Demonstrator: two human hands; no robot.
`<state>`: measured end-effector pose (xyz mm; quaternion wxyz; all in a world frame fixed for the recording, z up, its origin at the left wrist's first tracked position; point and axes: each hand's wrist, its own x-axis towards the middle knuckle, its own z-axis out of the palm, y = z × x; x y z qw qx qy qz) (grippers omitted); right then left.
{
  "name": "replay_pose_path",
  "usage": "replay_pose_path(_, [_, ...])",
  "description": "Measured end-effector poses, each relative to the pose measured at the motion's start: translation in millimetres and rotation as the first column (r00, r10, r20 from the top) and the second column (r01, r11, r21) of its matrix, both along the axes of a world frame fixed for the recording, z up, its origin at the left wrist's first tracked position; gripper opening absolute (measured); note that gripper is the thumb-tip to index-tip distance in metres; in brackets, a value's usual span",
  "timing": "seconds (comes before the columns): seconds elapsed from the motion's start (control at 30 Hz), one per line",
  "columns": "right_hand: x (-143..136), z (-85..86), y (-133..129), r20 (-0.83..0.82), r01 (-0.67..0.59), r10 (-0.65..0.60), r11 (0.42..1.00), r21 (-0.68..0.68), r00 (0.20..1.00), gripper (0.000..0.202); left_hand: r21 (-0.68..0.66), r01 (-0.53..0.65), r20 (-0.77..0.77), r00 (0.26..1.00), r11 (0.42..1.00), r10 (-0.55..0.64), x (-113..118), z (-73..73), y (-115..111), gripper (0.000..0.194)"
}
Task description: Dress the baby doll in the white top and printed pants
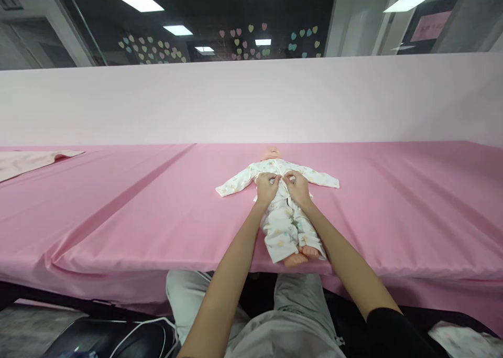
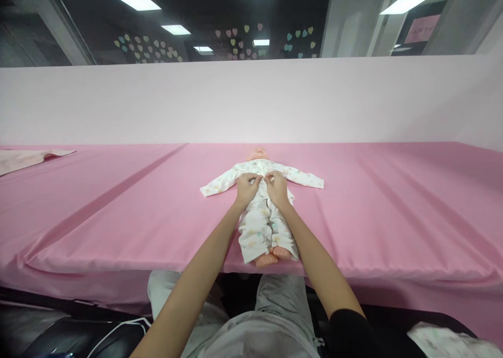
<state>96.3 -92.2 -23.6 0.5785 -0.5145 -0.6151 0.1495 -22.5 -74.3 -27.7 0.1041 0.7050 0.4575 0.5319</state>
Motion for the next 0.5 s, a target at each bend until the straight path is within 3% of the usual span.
replay_pose_path(0.1, [0.2, -1.1, 4.0, -0.191, -0.021, 0.004, 0.996, -0.087, 0.982, 0.014, 0.009, -0.023, -0.015, 1.0, 1.0, 0.023, 1.0, -1.7, 0.1, 0.018])
replay_pose_path(0.23, [2.5, -3.4, 7.7, -0.274, -0.036, -0.006, 0.989, -0.147, 0.962, 0.019, 0.014, -0.003, -0.01, 1.0, 1.0, 0.003, 0.4, -3.0, 1.3, 0.015])
replay_pose_path(0.5, [0.6, -1.0, -0.7, -0.039, 0.071, -0.073, 0.996, -0.052, 0.997, 0.024, -0.009, 0.032, -0.011, 0.999, 0.999, -0.032, -2.1, -1.7, 0.4, 0.002])
